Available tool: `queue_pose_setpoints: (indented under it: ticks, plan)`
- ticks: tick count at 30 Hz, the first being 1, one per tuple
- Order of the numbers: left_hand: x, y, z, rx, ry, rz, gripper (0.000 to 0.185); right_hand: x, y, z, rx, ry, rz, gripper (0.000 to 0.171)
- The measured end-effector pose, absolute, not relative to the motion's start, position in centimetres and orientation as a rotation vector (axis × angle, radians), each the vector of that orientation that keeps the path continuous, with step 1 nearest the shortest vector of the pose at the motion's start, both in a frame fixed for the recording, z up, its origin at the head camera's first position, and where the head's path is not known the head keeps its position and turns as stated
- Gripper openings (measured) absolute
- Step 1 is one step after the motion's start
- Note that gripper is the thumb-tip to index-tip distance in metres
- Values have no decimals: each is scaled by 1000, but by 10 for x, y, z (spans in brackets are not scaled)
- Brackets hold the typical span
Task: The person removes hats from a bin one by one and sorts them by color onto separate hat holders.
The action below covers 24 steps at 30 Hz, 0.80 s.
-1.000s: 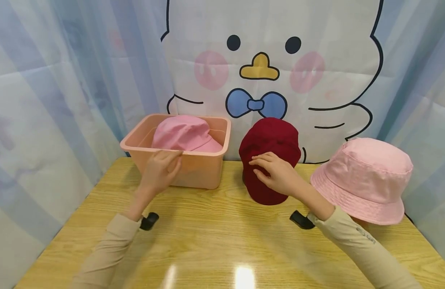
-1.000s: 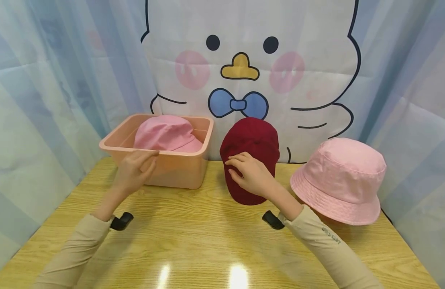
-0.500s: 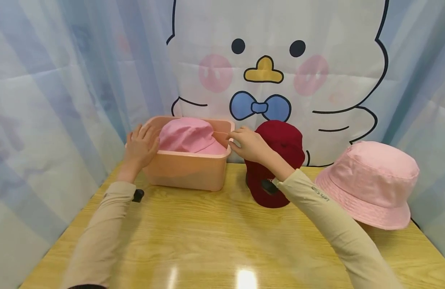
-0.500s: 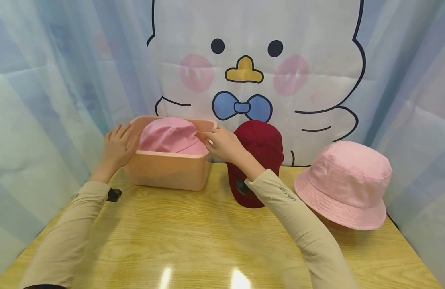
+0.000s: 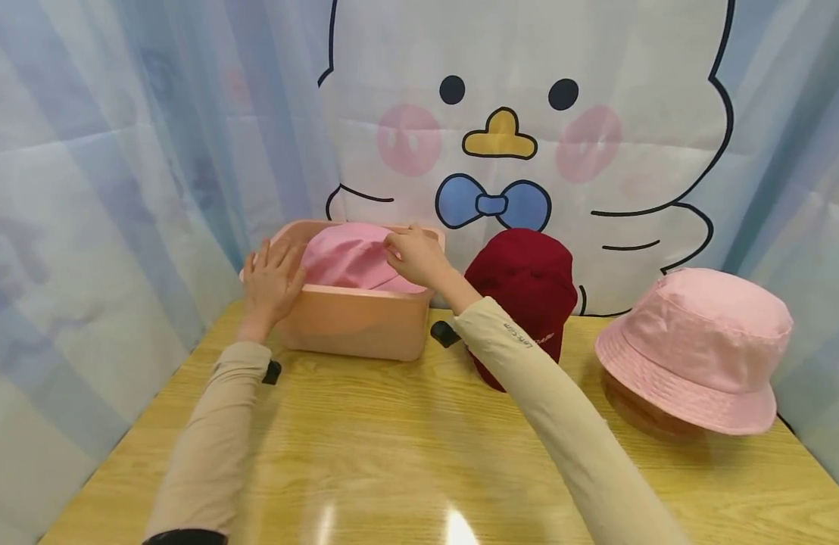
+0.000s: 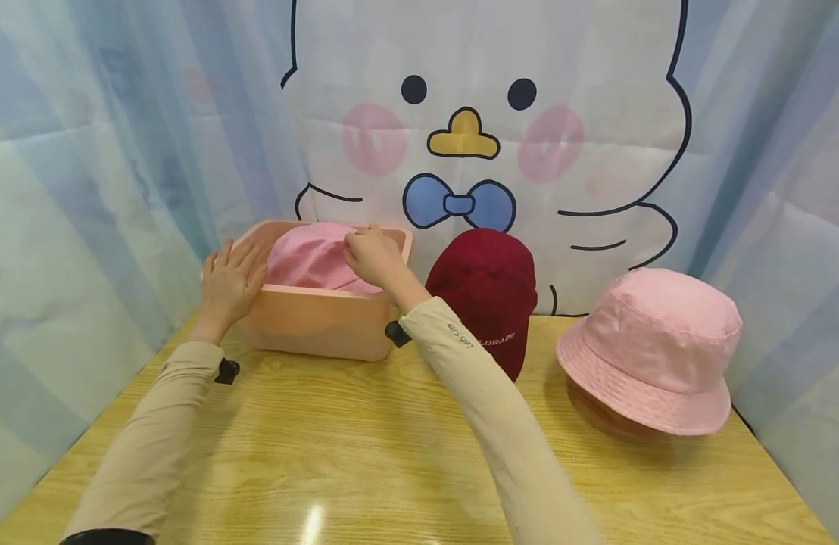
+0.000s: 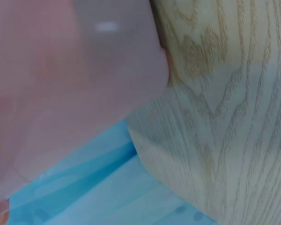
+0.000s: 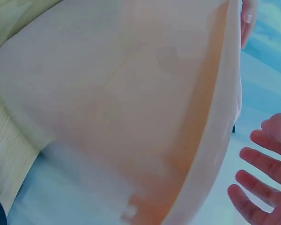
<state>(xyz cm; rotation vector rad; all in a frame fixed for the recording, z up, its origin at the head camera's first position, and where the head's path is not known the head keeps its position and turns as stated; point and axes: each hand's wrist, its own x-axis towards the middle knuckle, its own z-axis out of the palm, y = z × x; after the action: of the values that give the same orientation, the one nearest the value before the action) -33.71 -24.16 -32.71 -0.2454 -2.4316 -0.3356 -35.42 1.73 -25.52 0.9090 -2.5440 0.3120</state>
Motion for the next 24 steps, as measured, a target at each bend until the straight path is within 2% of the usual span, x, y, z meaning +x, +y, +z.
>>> queue_pose_setpoints:
  ticks: [12,17,24]
  plan:
    - [-335,-241,-328,-253,-2440,-319,46,-367,-29,-265,785,-2733,103,43]
    - [-335,-240,-327,-250,-2441,-327,45,-368,-36,-274,668,-2713,113,34]
    - [-335,-242,-328,-226,-2431,-343,46,-365,-35,-285,548,-2690,359,19]
